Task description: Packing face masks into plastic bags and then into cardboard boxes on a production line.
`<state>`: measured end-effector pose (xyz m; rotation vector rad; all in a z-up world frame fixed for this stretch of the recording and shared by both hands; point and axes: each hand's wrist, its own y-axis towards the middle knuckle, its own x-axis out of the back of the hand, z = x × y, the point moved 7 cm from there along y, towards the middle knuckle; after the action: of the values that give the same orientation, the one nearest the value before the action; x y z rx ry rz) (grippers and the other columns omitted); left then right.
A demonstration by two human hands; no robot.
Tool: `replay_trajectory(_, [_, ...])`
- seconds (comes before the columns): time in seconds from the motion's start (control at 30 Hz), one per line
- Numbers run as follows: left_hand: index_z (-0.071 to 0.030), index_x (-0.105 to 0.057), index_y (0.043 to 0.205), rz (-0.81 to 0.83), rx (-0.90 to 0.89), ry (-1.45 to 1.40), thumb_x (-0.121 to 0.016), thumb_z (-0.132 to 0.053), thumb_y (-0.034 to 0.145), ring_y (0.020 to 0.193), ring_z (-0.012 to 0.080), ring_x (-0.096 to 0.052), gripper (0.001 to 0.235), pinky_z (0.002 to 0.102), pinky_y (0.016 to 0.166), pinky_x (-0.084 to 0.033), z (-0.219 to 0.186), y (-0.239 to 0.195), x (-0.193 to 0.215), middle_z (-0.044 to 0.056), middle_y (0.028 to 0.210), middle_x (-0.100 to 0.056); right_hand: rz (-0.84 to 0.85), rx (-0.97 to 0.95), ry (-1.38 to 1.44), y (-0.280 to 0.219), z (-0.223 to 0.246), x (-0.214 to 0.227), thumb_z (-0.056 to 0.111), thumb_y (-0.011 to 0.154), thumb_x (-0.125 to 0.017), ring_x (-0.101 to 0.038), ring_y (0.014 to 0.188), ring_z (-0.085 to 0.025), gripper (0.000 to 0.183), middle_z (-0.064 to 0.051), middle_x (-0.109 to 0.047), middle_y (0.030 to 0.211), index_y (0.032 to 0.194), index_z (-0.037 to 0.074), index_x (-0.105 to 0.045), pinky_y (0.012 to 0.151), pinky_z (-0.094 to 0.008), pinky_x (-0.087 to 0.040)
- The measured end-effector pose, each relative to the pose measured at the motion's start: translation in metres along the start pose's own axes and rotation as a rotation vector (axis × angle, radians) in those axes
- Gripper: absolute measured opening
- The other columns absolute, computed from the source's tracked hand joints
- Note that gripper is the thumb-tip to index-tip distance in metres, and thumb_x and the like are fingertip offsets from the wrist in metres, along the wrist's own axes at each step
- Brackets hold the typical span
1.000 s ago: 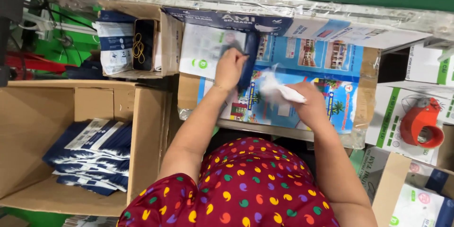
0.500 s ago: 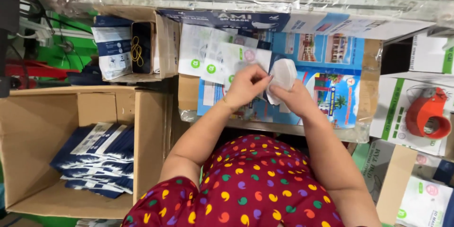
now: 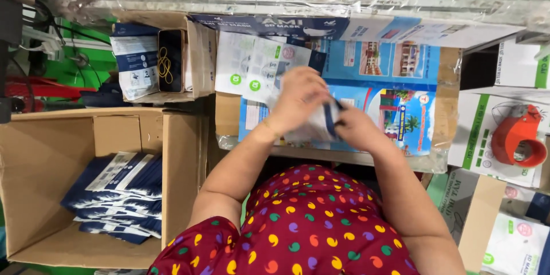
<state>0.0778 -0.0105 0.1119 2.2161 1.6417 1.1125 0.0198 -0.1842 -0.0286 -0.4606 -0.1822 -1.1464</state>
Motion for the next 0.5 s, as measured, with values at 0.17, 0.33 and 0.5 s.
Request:
replay_trajectory(0.17, [-0.007, -0.066, 0.085, 0.06, 0.08, 0.307, -0.078, -0.024, 0.089, 0.097, 0.0373, -0.061, 0.021, 0.049, 0.091, -0.042, 0.004, 0.01, -0.007, 0.011, 0.089, -0.066, 0.009, 0.07, -0.302, -0.002, 0.007, -0.002, 0.012, 0.089, -0.072, -0.07, 0.096, -0.032, 0.022, -0.018, -0.072, 0.103, 0.109, 0.005, -0.074, 0.084, -0.04, -0.055])
replay_trajectory(0.33, [-0.004, -0.063, 0.086, 0.1, 0.356, 0.02, -0.074, -0.021, 0.096, 0.083, 0.0355, -0.061, 0.023, 0.044, 0.075, -0.048, 0.037, -0.002, 0.0, 0.013, 0.085, -0.062, -0.282, 0.246, -0.079, -0.013, 0.075, 0.029, 0.01, 0.084, -0.076, -0.066, 0.096, -0.031, 0.032, -0.019, -0.066, 0.107, 0.114, 0.002, -0.067, 0.082, -0.041, -0.053])
replay_trajectory(0.5, [-0.009, -0.069, 0.093, 0.32, 0.035, -0.067, -0.073, -0.021, 0.092, 0.087, 0.0333, -0.063, 0.013, 0.044, 0.074, -0.049, -0.011, 0.005, -0.011, 0.008, 0.09, -0.066, -0.349, 0.145, 0.103, -0.011, 0.076, 0.036, 0.011, 0.084, -0.073, -0.067, 0.084, -0.014, 0.037, -0.003, -0.065, 0.106, 0.119, 0.008, -0.061, 0.075, -0.03, -0.053])
